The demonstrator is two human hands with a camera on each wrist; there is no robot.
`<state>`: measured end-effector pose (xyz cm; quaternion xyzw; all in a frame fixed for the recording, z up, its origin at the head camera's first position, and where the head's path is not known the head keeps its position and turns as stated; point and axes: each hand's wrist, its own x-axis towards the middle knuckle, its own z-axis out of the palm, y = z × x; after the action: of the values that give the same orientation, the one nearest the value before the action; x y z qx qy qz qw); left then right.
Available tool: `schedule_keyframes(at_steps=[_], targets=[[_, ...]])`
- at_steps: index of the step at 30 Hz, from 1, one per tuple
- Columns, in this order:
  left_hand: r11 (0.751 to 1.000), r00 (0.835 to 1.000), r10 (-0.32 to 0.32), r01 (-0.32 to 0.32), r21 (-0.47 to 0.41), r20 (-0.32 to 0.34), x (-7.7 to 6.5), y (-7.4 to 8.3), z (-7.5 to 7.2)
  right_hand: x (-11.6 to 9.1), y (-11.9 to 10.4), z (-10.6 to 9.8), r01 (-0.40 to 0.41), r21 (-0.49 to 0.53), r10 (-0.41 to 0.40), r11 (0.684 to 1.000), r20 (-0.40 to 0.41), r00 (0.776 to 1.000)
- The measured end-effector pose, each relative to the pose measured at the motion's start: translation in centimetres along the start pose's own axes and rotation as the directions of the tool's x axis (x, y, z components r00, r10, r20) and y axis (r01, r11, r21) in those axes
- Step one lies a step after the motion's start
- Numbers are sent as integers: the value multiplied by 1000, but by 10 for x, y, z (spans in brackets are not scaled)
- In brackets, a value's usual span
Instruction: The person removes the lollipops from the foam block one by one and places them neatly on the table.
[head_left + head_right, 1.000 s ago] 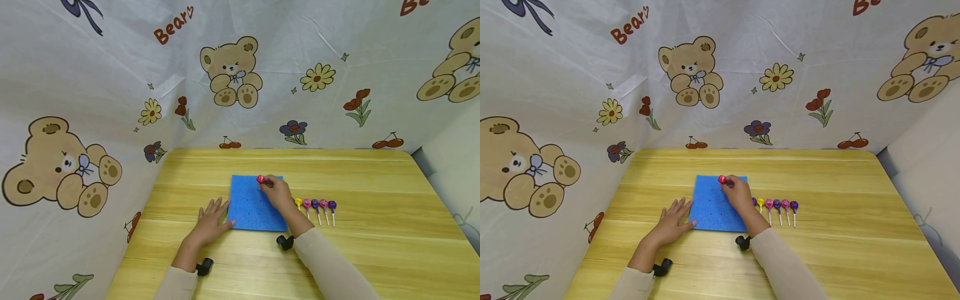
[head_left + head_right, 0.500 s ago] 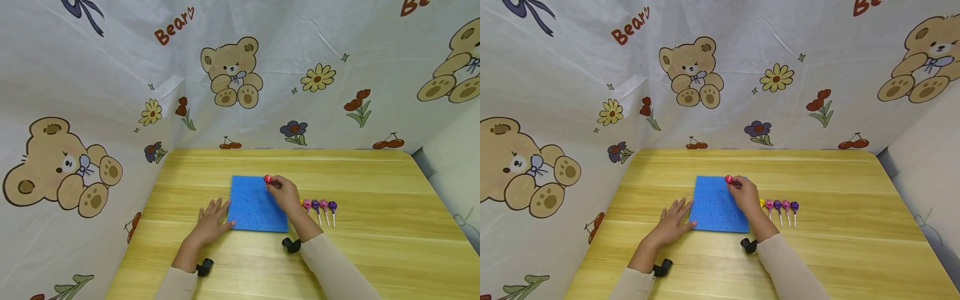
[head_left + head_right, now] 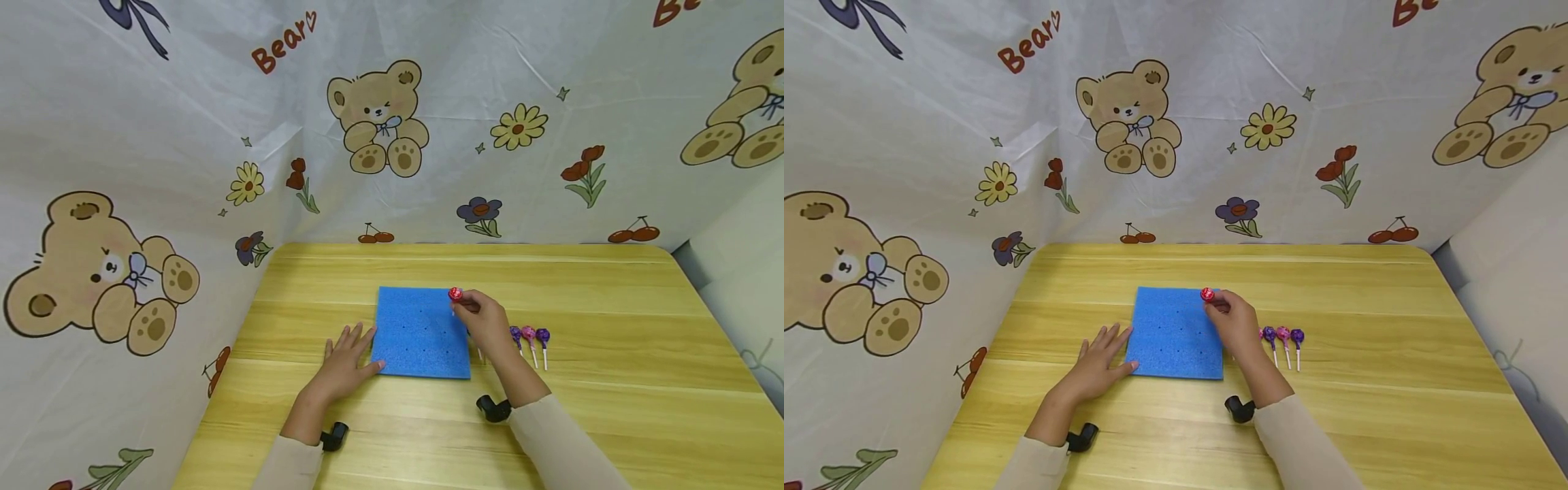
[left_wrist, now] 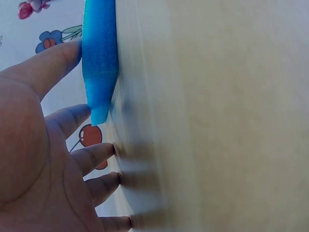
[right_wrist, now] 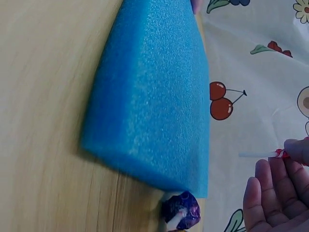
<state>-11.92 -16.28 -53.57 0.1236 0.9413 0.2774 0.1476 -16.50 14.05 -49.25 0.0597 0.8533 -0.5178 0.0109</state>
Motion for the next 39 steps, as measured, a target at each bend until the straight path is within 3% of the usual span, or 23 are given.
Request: schedule_keyframes(at_steps=[9,19,26,34,39], targets=[[1000,1000,2,-2,0,2,0,-1,1,-10,11,-20,18,-21,-19,1000,-51,998],[1000,1000,0,0,3,2,-1,1,-2,-15,30,-46,-24,-46,20,999,-91,996],[1000,1000,3,-3,-1,2,-1,3,-2,-21,46,-70,-39,-119,20,992,-159,987],[1000,1000,3,-3,-3,0,-1,2,-2,-28,66,-90,-91,-50,79,995,-197,977],[1000,1000,2,-2,-13,5,-1,2,-1,-30,77,-99,-123,-69,104,990,-231,967]])
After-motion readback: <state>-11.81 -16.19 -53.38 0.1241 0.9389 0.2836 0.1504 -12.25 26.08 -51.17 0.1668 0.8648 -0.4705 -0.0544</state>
